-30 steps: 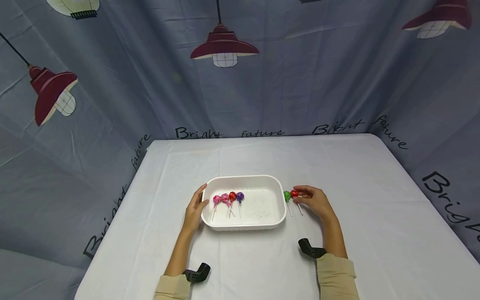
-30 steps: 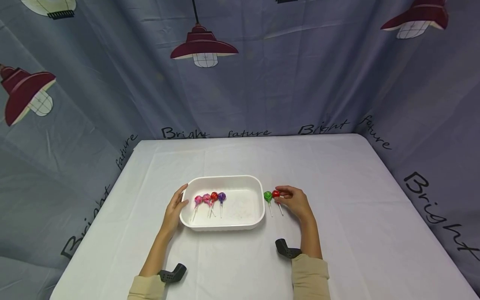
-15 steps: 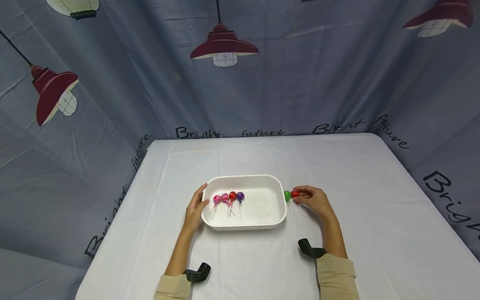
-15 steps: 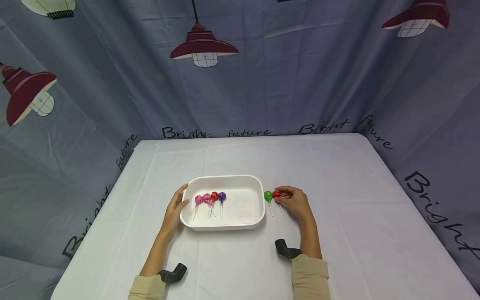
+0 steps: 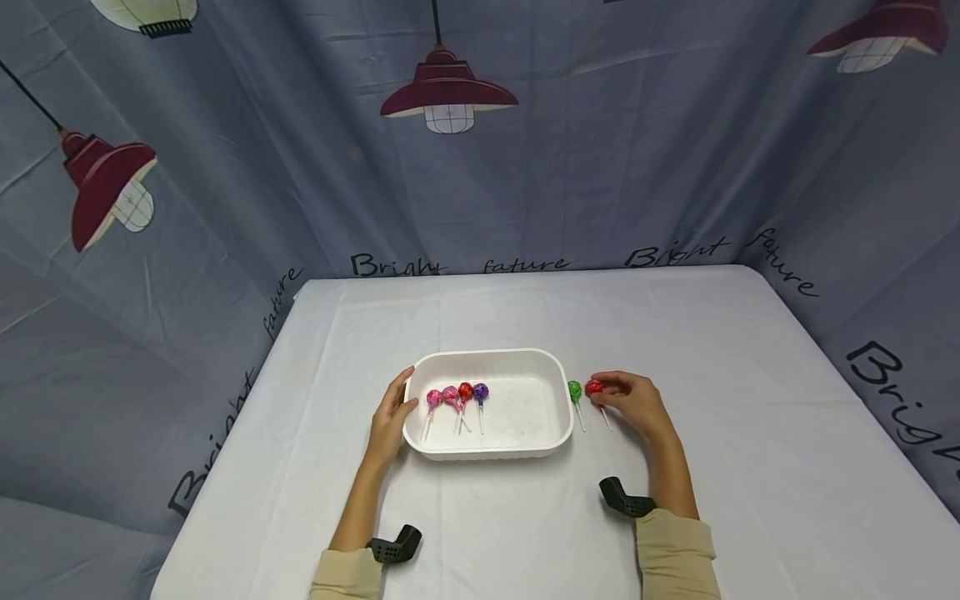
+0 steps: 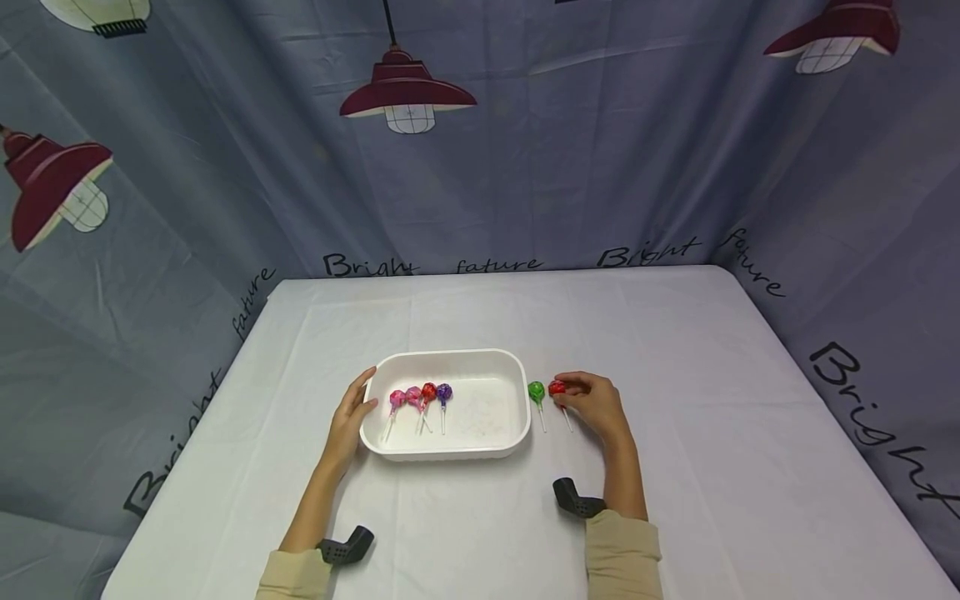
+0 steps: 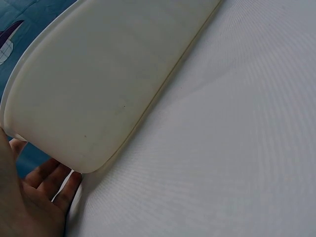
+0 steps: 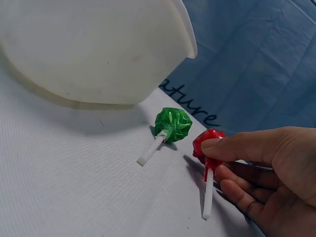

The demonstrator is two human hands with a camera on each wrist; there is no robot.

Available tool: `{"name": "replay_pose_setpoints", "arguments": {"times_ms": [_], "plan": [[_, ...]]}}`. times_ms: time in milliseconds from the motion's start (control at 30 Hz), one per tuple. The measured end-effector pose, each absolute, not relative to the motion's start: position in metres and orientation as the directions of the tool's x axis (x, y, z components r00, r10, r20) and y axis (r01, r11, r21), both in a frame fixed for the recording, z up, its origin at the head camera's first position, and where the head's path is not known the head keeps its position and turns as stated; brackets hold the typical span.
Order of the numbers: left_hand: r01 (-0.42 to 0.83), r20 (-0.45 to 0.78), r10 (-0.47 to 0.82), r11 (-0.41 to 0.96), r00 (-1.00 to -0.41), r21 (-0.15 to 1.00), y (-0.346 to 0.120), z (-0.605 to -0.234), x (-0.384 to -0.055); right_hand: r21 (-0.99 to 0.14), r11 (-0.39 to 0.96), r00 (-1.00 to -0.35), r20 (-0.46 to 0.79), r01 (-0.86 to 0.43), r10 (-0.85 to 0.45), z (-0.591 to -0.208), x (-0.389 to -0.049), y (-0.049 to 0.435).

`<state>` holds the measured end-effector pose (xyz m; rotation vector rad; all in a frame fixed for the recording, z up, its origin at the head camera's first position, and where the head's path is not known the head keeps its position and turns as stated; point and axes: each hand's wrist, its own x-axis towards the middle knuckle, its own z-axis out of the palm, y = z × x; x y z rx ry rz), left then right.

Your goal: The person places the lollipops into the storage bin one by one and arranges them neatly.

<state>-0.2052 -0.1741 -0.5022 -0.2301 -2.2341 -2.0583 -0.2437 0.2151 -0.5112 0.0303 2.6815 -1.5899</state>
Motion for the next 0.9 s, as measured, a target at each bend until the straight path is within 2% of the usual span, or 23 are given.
{"name": "replay_pose_setpoints", "arguments": {"times_ms": [400,600,900], "plan": [[0.183,0.18,0.038,0.072,-0.983,0.981,-0.174,-0.502,-0.205,-0.905,0.423,-0.999,0.039,-0.045,-0.023,-0.5,-0.24,0.218],[0.19,0.187,0.04,0.08,-0.981,0.979,-0.174,-0.503,-0.205,-0.933,0.354,-0.996,0.084,-0.068,0.029,-0.487,-0.238,0.218],[0.193,0.191,0.035,0.08,-0.981,0.978,-0.174,-0.503,-0.204,-0.941,0.287,-0.97,0.218,-0.179,0.109,-0.536,-0.278,0.239]]}}
